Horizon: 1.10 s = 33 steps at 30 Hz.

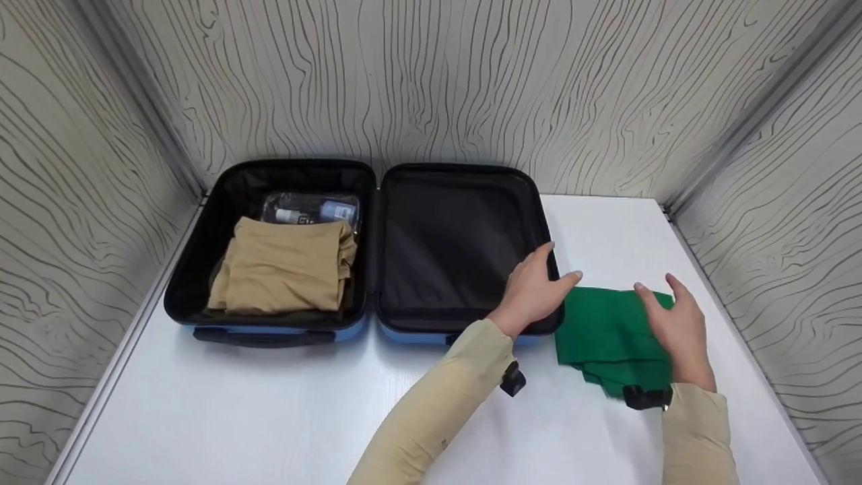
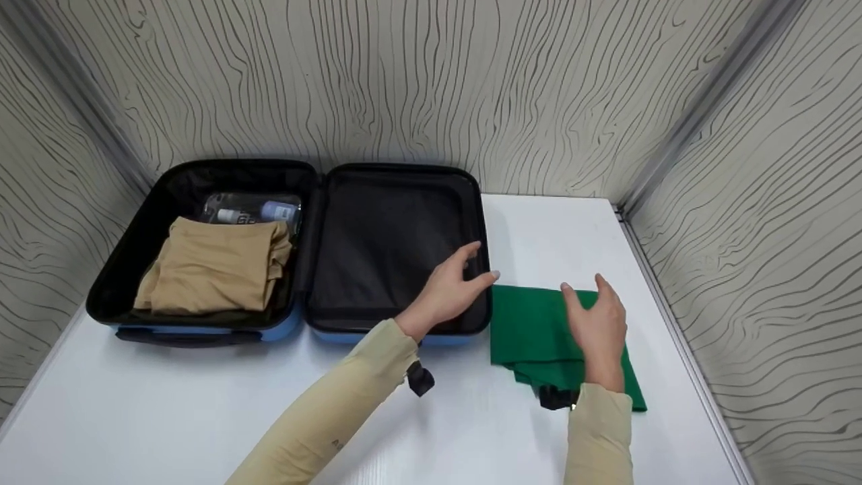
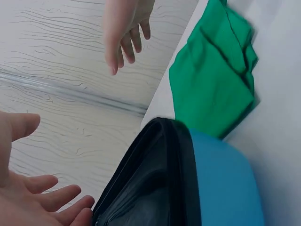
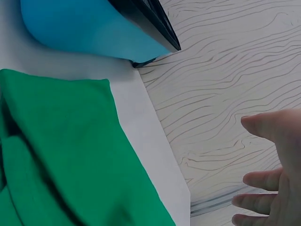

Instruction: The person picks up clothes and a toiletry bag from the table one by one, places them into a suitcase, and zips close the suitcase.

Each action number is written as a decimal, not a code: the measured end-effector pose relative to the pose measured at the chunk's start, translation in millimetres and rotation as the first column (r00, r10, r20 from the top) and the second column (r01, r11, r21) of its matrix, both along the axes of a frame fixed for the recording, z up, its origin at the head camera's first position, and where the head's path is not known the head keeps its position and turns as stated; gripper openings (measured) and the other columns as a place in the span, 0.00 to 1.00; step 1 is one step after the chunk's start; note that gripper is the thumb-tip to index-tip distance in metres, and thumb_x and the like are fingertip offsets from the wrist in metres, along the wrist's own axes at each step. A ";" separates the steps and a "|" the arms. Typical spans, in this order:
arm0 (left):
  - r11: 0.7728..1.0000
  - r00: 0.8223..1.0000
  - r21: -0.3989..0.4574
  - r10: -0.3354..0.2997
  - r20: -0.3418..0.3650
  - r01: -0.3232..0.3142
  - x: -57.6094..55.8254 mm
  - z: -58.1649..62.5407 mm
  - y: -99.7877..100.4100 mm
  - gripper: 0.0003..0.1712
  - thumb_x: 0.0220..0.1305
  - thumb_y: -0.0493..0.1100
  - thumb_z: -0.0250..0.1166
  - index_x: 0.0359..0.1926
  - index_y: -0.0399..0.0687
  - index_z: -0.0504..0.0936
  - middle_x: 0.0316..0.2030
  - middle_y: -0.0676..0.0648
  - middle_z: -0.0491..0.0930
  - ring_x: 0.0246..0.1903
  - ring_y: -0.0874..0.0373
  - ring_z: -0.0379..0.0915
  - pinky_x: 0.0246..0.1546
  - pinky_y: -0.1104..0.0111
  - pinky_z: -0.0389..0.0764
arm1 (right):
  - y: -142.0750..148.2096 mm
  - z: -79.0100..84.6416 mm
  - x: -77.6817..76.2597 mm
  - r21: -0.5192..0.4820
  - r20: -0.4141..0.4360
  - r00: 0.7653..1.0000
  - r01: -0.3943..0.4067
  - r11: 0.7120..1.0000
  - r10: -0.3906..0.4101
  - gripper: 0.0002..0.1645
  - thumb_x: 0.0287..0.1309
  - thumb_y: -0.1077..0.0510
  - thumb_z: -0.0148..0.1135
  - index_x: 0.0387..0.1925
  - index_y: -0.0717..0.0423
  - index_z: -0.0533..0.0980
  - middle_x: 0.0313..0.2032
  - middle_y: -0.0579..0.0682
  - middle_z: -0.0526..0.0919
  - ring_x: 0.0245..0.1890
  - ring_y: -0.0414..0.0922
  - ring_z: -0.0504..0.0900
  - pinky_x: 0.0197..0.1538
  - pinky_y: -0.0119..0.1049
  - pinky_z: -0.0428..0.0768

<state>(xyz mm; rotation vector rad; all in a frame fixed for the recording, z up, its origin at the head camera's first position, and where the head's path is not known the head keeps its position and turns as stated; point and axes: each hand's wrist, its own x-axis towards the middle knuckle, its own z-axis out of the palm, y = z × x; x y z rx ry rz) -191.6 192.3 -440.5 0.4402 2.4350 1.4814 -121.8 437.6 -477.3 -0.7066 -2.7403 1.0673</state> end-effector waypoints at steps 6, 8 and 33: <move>0.996 0.996 0.083 -0.039 0.076 0.033 19.3 -7.7 21.4 0.39 0.70 0.60 0.65 0.76 0.53 0.65 0.68 0.53 0.70 0.67 0.59 0.65 0.63 0.67 0.68 | 11.1 -4.0 5.7 -0.011 0.040 0.999 0.007 1.000 -0.007 0.52 0.75 0.33 0.43 0.79 0.67 0.43 0.75 0.75 0.44 0.73 0.73 0.46 0.70 0.68 0.51; 0.995 0.995 0.079 -0.066 0.075 0.060 28.7 -12.0 27.6 0.39 0.70 0.60 0.65 0.75 0.54 0.65 0.68 0.54 0.70 0.66 0.60 0.65 0.62 0.67 0.68 | 14.8 -4.6 8.1 -0.010 0.054 0.998 0.015 1.000 -0.014 0.53 0.75 0.33 0.43 0.79 0.67 0.42 0.75 0.75 0.44 0.73 0.73 0.46 0.69 0.68 0.52; 0.987 0.953 -0.115 -0.072 0.294 0.111 73.5 -80.8 51.3 0.51 0.70 0.62 0.63 0.80 0.43 0.51 0.77 0.46 0.53 0.76 0.53 0.47 0.72 0.64 0.54 | 50.9 -28.0 36.4 -0.066 0.307 0.950 0.083 0.994 -0.059 0.61 0.72 0.28 0.40 0.75 0.77 0.38 0.72 0.81 0.41 0.71 0.77 0.46 0.69 0.69 0.52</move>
